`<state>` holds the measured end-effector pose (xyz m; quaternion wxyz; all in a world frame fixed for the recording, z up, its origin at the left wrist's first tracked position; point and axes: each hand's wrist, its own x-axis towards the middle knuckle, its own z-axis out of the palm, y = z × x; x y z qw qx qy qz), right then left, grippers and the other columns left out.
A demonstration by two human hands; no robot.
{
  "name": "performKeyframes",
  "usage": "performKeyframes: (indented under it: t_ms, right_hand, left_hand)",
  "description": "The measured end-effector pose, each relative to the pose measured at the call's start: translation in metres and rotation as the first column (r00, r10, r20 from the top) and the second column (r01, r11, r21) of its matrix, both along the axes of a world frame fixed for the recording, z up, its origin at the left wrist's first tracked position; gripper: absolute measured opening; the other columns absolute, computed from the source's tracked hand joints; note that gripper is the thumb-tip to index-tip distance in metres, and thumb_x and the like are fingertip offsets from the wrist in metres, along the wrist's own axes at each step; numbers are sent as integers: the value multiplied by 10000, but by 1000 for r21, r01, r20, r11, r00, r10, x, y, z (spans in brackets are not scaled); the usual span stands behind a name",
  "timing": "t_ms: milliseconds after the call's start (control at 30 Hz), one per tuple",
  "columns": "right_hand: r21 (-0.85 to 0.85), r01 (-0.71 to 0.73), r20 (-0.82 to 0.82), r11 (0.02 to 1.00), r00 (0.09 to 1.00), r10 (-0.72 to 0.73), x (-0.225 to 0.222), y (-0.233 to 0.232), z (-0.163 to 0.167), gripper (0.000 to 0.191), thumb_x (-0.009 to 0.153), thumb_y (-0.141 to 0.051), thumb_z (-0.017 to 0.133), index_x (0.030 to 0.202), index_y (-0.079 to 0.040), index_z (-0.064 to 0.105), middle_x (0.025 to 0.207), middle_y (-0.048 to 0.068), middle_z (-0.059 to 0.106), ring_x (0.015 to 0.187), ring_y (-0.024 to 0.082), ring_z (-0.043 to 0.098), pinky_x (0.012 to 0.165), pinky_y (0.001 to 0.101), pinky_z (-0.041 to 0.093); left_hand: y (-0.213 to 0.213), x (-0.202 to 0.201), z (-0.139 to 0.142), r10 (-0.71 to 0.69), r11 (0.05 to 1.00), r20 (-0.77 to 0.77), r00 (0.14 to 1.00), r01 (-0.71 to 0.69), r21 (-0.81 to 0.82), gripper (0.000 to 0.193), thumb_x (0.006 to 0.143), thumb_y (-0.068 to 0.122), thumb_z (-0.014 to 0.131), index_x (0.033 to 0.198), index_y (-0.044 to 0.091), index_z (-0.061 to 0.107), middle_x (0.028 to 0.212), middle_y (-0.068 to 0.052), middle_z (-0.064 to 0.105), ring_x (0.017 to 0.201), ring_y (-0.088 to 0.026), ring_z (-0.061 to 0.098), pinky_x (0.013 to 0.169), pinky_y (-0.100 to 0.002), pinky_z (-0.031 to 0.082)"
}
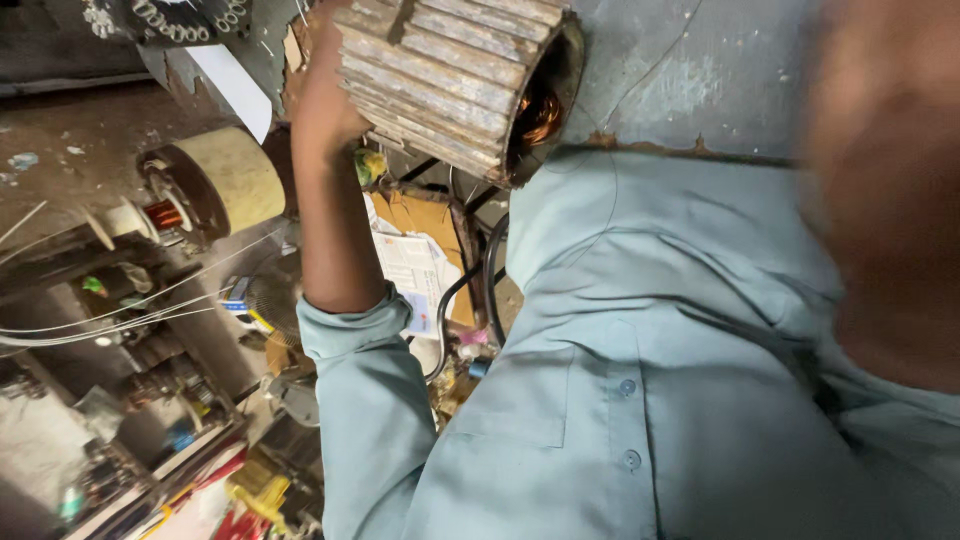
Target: The person inserts small white insulating pieces into slots on a laminated stator core and wraps copper wire around the core. The person repeatedly places insulators and adjusts the wire while holding the core with both hands.
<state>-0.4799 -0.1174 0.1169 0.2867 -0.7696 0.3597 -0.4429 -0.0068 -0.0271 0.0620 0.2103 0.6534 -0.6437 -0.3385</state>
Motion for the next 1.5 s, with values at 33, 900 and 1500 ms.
performKeyframes:
  t_ms: [33, 900, 1500]
  right_hand:
    - [-11, -35, 21, 999, 999, 35, 12, 5, 0, 123, 939, -53, 738, 1053, -29, 701, 888, 110, 572, 832, 291, 608, 744, 420, 511]
    - [81, -34, -75, 996, 996, 40, 107, 36, -38, 125, 838, -65, 746, 829, -35, 625, 860, 150, 576, 824, 358, 637, 684, 482, 513]
    - [26, -66, -606, 998, 792, 68, 1, 12, 16, 600, 794, 110, 621, 1369, -45, 693, 1084, 181, 620, 1064, 344, 602, 924, 439, 515]
  left_hand:
    - [-3, 0, -1, 6, 1000, -5, 1000, -6, 1, 566, 976, 198, 816, 1441, 3, 559, 1435, -140, 650, 1281, -246, 586, 1162, -354, 452]
    - [-8, -22, 11, 202, 977, -96, 975, -194, 86, 514, 955, 172, 770, 1373, -23, 546, 1307, -121, 676, 1189, -228, 630, 1056, -362, 508]
    - [91, -132, 91, 379, 578, -288, 879, -468, -668, 136, 1023, 25, 722, 1143, -38, 705, 1060, -138, 712, 976, -194, 655, 888, -286, 515]
